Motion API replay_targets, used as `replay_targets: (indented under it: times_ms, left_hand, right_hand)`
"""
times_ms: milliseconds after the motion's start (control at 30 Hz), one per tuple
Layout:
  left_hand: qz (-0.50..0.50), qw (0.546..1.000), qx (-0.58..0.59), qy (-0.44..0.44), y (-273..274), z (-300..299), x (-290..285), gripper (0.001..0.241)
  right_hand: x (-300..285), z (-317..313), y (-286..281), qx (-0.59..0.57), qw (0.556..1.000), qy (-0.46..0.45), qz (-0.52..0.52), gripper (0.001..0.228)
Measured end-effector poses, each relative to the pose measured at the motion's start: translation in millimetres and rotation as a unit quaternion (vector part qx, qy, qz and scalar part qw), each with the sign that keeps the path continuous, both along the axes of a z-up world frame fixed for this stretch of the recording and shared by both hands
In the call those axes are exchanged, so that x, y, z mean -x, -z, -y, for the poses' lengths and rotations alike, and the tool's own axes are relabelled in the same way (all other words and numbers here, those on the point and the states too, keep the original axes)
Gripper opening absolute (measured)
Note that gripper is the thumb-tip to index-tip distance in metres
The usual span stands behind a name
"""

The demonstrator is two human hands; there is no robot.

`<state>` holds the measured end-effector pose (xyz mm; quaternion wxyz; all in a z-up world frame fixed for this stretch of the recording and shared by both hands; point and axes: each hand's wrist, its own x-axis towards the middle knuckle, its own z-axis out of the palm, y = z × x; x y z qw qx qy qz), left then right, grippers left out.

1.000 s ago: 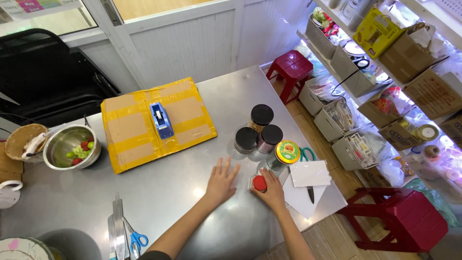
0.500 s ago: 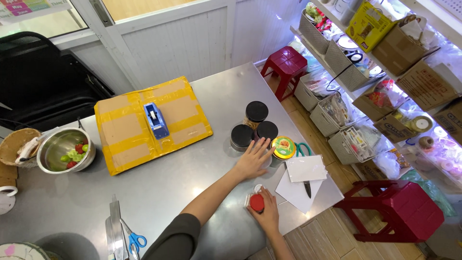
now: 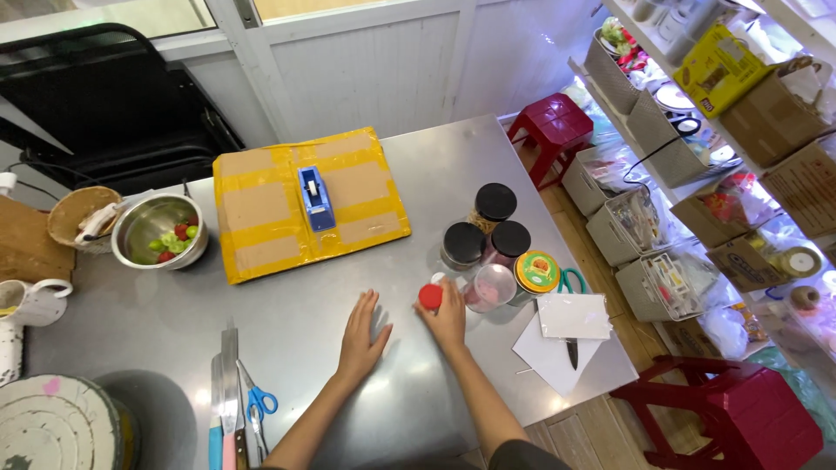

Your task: Cleaning a metal prep table and then cutting and inspecting an orange fabric item and a white sheet using scissors in a bakery kitchen.

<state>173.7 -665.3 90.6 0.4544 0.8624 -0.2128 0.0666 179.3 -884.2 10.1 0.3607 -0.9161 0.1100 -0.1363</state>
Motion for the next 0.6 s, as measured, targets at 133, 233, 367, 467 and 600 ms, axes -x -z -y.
replay_targets:
  times_ms: [133, 233, 367, 467, 600]
  left_hand:
    - [-0.083, 0.996, -0.021, 0.030, 18, 7, -1, 0.078]
    - [-0.161, 0.984, 0.011, 0.080, 63, 43, -14, 0.091]
    - [-0.243, 0.959, 0.098, 0.107, 116, 92, -25, 0.102]
    - [-0.216, 0.967, 0.098, 0.096, 126, 109, -22, 0.101]
    - [-0.197, 0.975, 0.102, 0.034, 122, 94, 1, 0.094]
  right_hand:
    - [4, -1, -28, 0.048, 0.995, 0.034, 0.078, 0.099]
    - [39, 4, -48, 0.038, 0.990, -0.038, 0.132, 0.095]
    - [120, 20, -31, 0.021, 0.996, -0.018, 0.083, 0.062]
    - [184, 40, 2, 0.005, 0.998, 0.054, 0.034, 0.045]
    - [247, 83, 58, 0.057, 0.987, 0.142, 0.046, 0.038]
